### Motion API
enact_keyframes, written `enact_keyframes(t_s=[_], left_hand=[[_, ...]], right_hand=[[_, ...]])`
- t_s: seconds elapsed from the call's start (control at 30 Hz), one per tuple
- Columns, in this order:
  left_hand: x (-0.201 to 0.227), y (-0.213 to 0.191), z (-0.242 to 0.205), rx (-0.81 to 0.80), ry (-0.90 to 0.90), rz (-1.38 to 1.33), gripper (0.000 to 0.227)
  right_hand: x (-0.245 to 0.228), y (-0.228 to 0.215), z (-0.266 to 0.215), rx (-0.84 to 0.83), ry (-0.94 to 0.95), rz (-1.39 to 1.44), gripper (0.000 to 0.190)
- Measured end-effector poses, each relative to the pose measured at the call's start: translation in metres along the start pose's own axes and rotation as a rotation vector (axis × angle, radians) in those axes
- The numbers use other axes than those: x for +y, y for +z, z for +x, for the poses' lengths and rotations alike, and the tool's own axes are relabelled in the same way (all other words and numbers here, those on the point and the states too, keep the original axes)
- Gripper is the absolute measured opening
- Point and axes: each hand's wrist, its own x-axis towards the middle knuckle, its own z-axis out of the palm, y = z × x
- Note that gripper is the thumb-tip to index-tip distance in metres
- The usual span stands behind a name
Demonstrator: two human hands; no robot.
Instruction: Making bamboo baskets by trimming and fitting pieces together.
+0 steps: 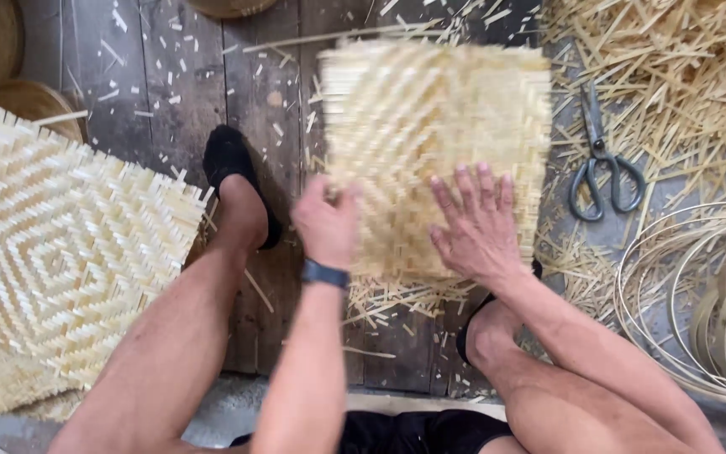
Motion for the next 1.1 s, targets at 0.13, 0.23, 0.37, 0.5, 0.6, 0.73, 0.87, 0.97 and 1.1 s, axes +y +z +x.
enact_keyframes(t_s=[0.13, 0.23, 0.37, 0.5, 0.6, 0.73, 0.87, 0.97, 1.1], left_hand=[[-0.062, 0.000, 0.056, -0.099, -0.141, 0.122, 0.024], [-0.083, -0.002, 0.065, -0.168, -0.086, 0.234, 0.036], [-0.084, -0.009, 0.065, -0.187, 0.007, 0.226, 0.036], [-0.097, 0.002, 0.064, -0.248, -0.078, -0.114, 0.025], [-0.108, 0.004, 0.062, -0.224, -0.087, -0.121, 0.027], [-0.111, 0.010, 0.061, -0.080, 0.015, 0.032, 0.054], [-0.104, 0.006, 0.060, 0.010, 0.093, 0.230, 0.086], [-0.091, 0.002, 0.055, 0.167, 0.304, 0.356, 0.091], [-0.006, 0.022, 0.019, 0.294, 0.410, 0.223, 0.079]], right_hand=[[-0.008, -0.008, 0.005, 0.160, -0.037, 0.097, 0.077], [-0.006, -0.014, -0.002, 0.214, -0.008, 0.224, 0.073], [0.052, -0.025, -0.048, 0.515, 0.150, 0.505, 0.059], [0.129, -0.021, -0.141, 0.619, 0.498, 0.322, 0.045], [0.161, -0.024, -0.223, 0.362, 0.688, 0.056, 0.047], [0.179, -0.011, -0.304, 0.329, 0.862, -0.096, 0.046], [0.198, 0.027, -0.354, 0.325, 0.887, 0.028, 0.008], [0.208, 0.013, -0.373, 0.368, 0.854, -0.049, 0.010], [0.204, -0.095, -0.330, 0.439, 0.680, -0.243, 0.010]])
